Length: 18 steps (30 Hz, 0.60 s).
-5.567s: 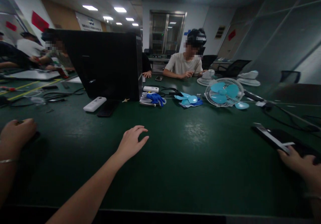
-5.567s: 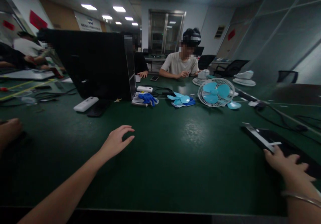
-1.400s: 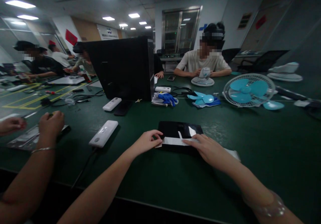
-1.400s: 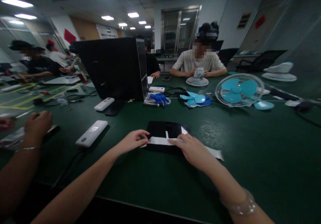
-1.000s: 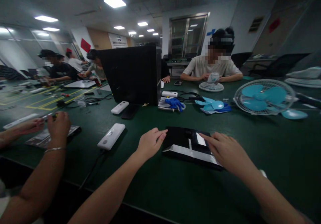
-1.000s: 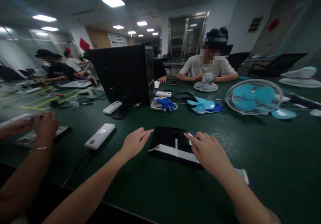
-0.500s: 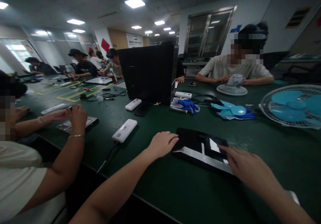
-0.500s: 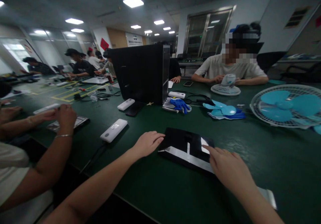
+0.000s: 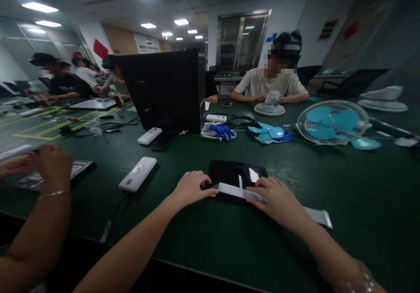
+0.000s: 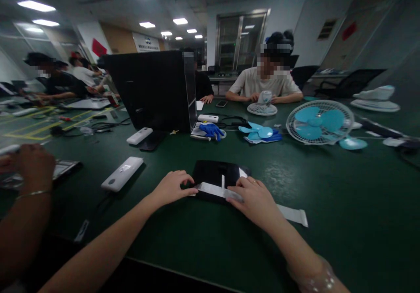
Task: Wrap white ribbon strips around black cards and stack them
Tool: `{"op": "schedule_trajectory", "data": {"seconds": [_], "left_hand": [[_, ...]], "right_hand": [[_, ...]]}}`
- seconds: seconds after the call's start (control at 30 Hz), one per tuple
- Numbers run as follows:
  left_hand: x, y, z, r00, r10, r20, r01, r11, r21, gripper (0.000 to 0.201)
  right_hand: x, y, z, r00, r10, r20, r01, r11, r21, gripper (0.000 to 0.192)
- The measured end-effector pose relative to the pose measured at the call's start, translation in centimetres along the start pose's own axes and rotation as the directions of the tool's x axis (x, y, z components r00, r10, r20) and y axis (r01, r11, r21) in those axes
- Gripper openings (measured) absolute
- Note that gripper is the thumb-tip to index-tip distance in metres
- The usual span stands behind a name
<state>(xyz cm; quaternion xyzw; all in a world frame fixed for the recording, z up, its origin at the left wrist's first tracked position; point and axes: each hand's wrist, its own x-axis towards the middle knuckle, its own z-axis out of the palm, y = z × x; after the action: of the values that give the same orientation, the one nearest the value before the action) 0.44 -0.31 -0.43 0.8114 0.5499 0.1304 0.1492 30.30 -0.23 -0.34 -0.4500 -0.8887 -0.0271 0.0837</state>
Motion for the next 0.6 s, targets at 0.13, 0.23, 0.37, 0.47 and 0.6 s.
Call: {"op": "schedule_trajectory", "data": {"seconds": [0.13,0.23,0.37,0.47,0.6], "left_hand": [[0.1,-0.1,0.6,1.0,0.021,0.024,-0.021,1.0,0.002,0.053],[0.1,0.0,0.8,0.999,0.031,0.038,-0.031,1.0,0.004,0.051],[-0.1,0.0,0.8,0.995,0.059,0.076,-0.059,0.998,-0.003,0.06],[-0.1,-0.2,0.9,0.991,0.07,0.112,-0.072,0.997,0.007,0.059],[0.0,-0.5,1.3,0.991,0.063,0.116,-0.066,0.998,0.017,0.058]], "right_hand": [[0.0,-0.5,0.6,1.0,-0.024,0.016,0.024,1.0,-0.003,0.029],[0.0,-0.9,0.8,0.999,-0.037,-0.005,0.037,0.999,-0.027,0.029],[0.0,-1.2,1.0,0.999,-0.042,-0.033,0.04,0.997,-0.068,0.029],[-0.1,-1.3,1.2,0.999,-0.037,-0.024,0.036,0.997,-0.065,0.033],[-0.2,-1.6,1.3,0.998,-0.057,-0.007,0.056,0.998,-0.019,0.04]]}}
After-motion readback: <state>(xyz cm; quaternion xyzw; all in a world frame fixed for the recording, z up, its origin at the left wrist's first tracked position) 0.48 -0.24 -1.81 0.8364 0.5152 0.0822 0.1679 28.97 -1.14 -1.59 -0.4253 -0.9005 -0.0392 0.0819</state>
